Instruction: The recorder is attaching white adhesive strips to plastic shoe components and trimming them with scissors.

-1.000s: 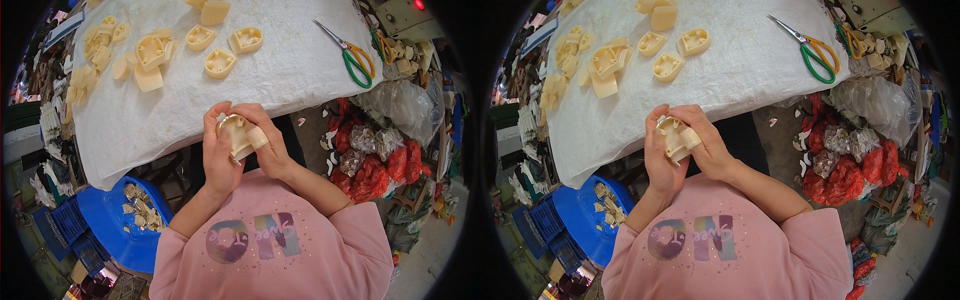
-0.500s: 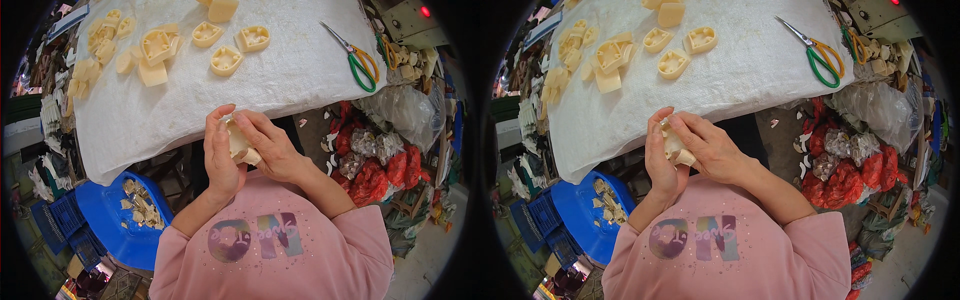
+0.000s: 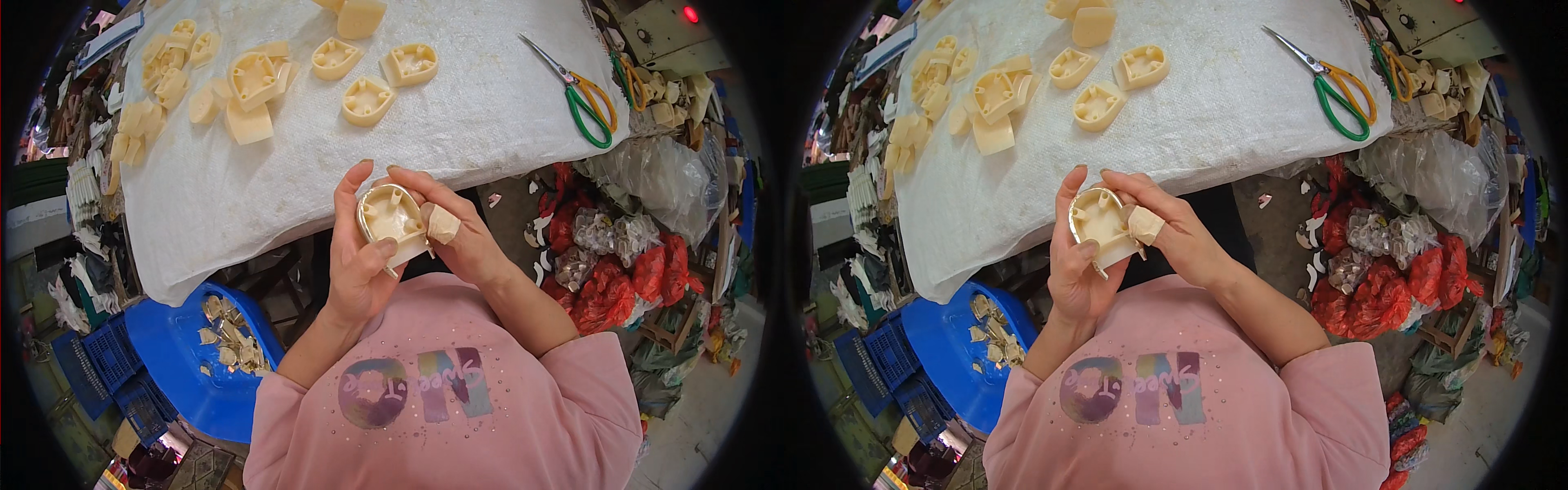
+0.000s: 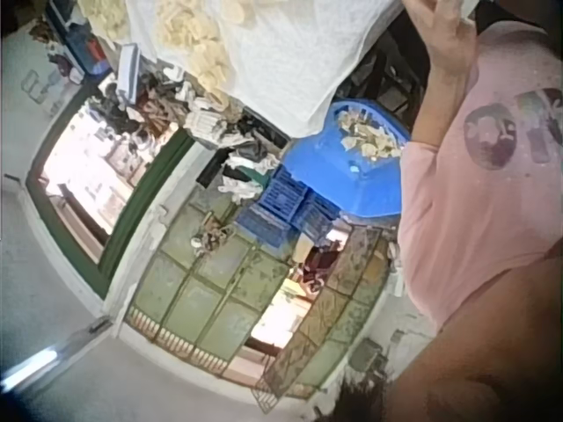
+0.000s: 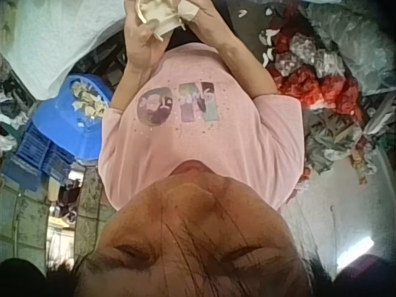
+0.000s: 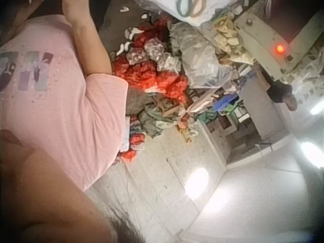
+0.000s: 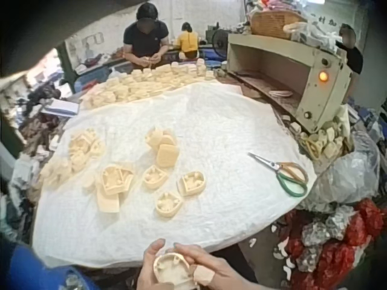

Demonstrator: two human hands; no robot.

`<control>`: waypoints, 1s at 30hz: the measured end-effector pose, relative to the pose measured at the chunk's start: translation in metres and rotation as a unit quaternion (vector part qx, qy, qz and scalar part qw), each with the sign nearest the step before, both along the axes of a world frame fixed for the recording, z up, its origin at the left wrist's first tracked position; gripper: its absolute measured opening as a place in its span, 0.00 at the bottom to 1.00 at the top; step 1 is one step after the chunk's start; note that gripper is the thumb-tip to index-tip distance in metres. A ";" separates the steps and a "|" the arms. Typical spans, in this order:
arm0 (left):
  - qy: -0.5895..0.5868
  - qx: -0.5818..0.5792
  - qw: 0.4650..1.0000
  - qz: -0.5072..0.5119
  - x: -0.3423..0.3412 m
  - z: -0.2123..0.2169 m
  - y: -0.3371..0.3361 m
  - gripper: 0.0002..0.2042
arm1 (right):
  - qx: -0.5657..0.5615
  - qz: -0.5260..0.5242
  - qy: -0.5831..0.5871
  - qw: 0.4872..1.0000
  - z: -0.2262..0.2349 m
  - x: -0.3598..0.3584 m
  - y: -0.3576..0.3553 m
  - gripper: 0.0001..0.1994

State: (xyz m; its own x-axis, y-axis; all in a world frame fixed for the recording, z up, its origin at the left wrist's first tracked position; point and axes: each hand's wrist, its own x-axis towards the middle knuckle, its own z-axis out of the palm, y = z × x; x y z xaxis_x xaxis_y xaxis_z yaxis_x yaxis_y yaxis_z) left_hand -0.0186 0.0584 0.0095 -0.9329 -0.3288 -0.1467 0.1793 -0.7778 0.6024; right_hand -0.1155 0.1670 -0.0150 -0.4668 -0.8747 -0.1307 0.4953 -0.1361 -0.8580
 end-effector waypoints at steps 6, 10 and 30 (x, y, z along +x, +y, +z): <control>-0.032 -0.031 0.997 0.066 0.000 0.003 0.010 0.32 | -0.044 -0.081 0.272 0.958 0.004 0.006 -0.008 0.19; -0.050 -0.068 0.995 0.043 0.001 0.001 0.005 0.31 | -0.053 -0.074 0.243 0.966 0.003 0.004 -0.008 0.19; -0.095 -0.600 0.793 0.047 0.003 0.004 -0.026 0.28 | 0.054 -0.014 0.063 0.996 0.012 -0.040 -0.001 0.11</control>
